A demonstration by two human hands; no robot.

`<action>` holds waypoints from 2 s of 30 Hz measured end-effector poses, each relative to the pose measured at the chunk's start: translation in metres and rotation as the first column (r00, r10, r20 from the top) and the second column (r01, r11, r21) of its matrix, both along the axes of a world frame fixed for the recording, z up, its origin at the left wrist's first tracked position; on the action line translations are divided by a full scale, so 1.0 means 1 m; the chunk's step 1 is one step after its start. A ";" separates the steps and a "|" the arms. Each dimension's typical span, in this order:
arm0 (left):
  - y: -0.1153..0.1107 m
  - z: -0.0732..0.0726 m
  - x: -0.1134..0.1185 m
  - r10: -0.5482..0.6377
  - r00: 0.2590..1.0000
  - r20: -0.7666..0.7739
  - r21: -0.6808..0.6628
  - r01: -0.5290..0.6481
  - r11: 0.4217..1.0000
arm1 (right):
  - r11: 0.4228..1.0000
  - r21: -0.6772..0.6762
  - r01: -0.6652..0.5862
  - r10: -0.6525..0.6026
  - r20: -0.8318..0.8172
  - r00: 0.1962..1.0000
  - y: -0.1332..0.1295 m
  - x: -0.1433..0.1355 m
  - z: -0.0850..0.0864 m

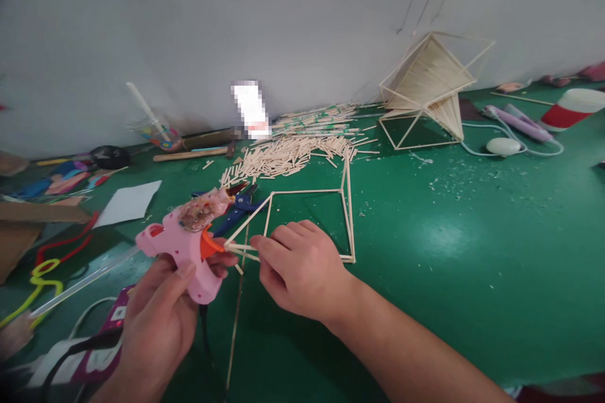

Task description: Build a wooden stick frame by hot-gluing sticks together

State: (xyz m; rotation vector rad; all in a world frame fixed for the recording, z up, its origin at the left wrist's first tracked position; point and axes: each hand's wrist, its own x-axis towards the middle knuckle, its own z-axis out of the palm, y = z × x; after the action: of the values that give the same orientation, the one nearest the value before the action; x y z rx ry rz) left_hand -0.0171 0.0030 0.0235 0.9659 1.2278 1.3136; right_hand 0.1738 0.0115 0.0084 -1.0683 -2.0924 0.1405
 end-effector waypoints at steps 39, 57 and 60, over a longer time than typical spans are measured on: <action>0.000 -0.001 -0.002 -0.036 0.998 -0.054 0.014 0.037 0.999 | 1.000 -0.022 0.010 -0.011 -0.031 0.999 0.001 0.001 -0.001; 0.001 0.000 -0.002 -0.024 1.000 0.005 0.047 0.024 0.999 | 1.000 0.005 0.030 -0.030 -0.085 0.996 0.002 0.000 -0.004; 0.001 0.000 -0.003 0.013 1.000 0.026 0.089 -0.015 0.996 | 0.999 0.003 0.036 -0.036 -0.090 0.995 0.002 0.001 -0.003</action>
State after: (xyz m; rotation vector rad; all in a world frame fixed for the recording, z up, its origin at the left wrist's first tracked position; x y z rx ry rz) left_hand -0.0197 0.0039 0.0231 1.0023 1.1661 1.3977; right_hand 0.1751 0.0133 0.0056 -1.0771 -1.9907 0.1634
